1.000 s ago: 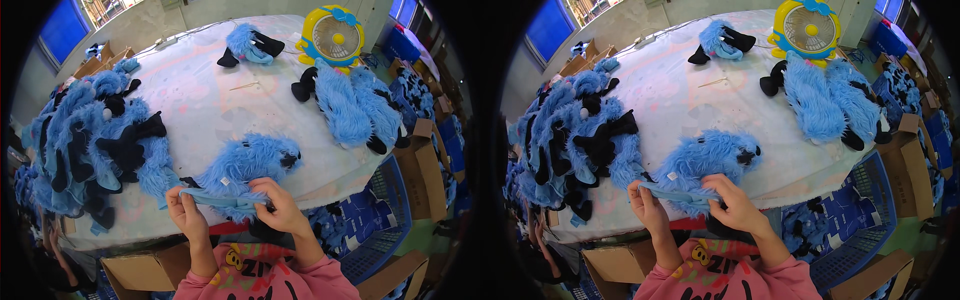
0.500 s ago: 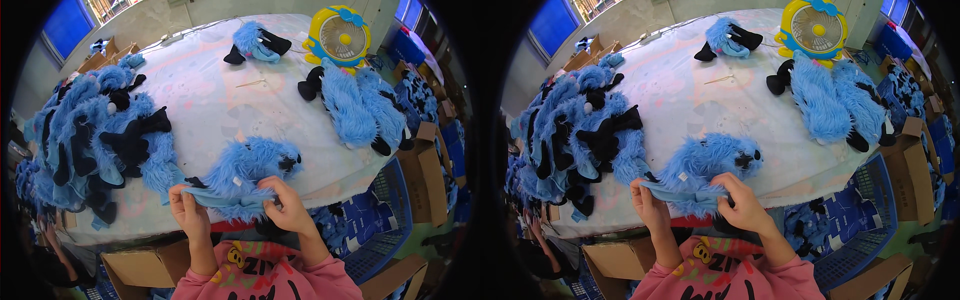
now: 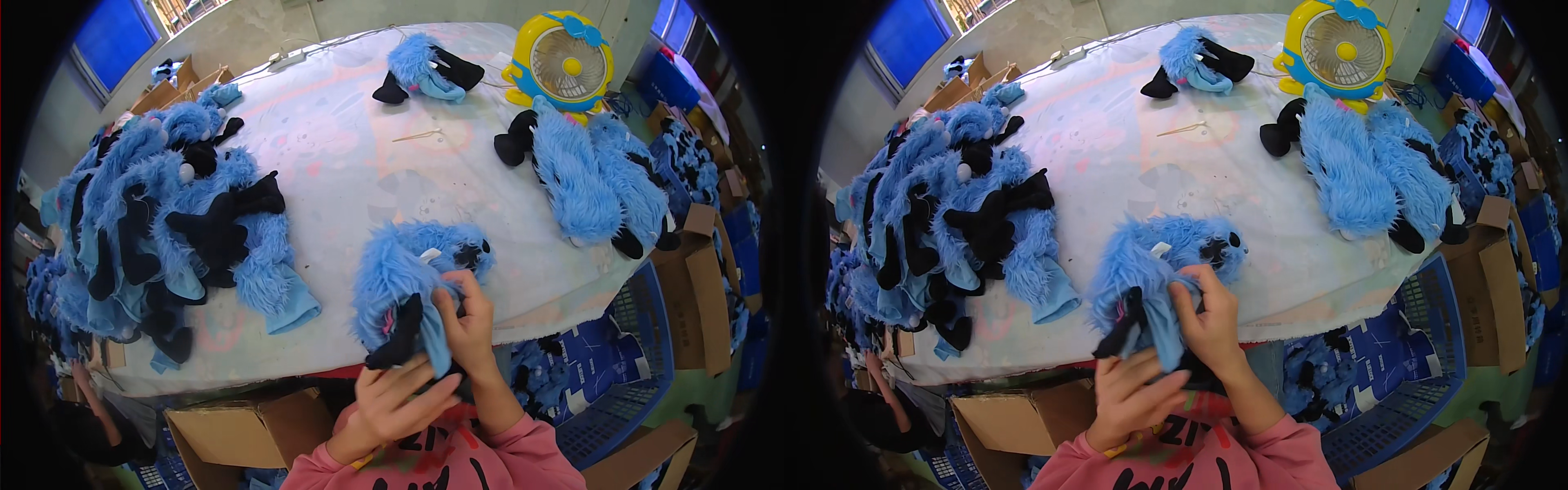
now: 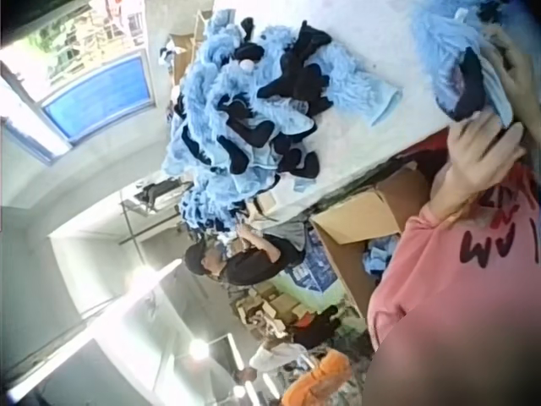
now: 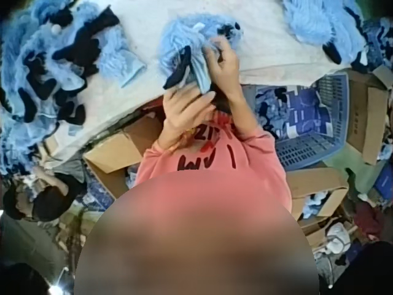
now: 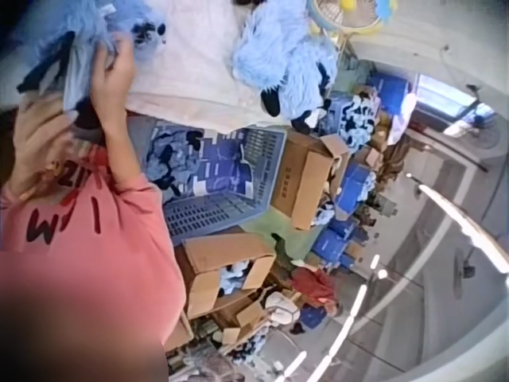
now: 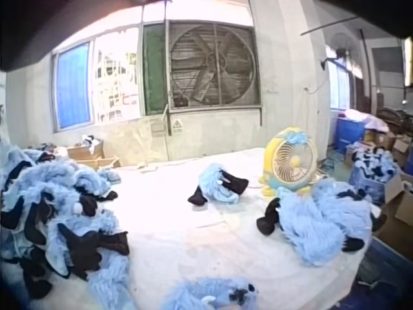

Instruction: Assembling blue plush toys by attaching eyes and checking the fabric.

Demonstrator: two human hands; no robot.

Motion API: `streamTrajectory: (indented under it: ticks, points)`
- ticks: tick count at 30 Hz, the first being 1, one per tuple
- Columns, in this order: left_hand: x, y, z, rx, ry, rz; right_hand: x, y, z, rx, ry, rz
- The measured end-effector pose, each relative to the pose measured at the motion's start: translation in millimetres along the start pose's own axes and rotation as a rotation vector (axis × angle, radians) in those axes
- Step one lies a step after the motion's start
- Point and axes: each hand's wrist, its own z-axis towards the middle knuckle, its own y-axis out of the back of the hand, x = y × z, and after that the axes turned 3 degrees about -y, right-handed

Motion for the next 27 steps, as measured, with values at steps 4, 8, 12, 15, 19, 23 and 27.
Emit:
streamTrajectory:
  ticks: [4, 8, 12, 15, 19, 23, 27]
  points:
    - [6, 9, 2, -0.206, 0.115, -0.047, -7, -1, 1, -0.046, 0.043, 0.065]
    - [16, 9, 8, -0.316, 0.5, -0.083, -17, -9, -3, -0.025, 0.102, 0.113]
    - [8, -6, -4, 0.148, 0.107, 0.086, -23, -17, -2, -0.043, 0.127, 0.108]
    - [6, -4, 0, 0.093, 0.183, -0.067, -32, -15, 0, -0.03, 0.155, 0.121]
    - [13, -7, 6, 0.016, 0.254, -0.144, -24, -15, -1, -0.007, 0.126, 0.259]
    - [25, -15, 8, -0.045, 0.243, 0.075, 6, -14, -7, 0.016, -0.053, 0.62]
    - [21, -23, 6, -0.291, 0.395, -0.237, 15, -5, -8, 0.265, -0.16, 0.116]
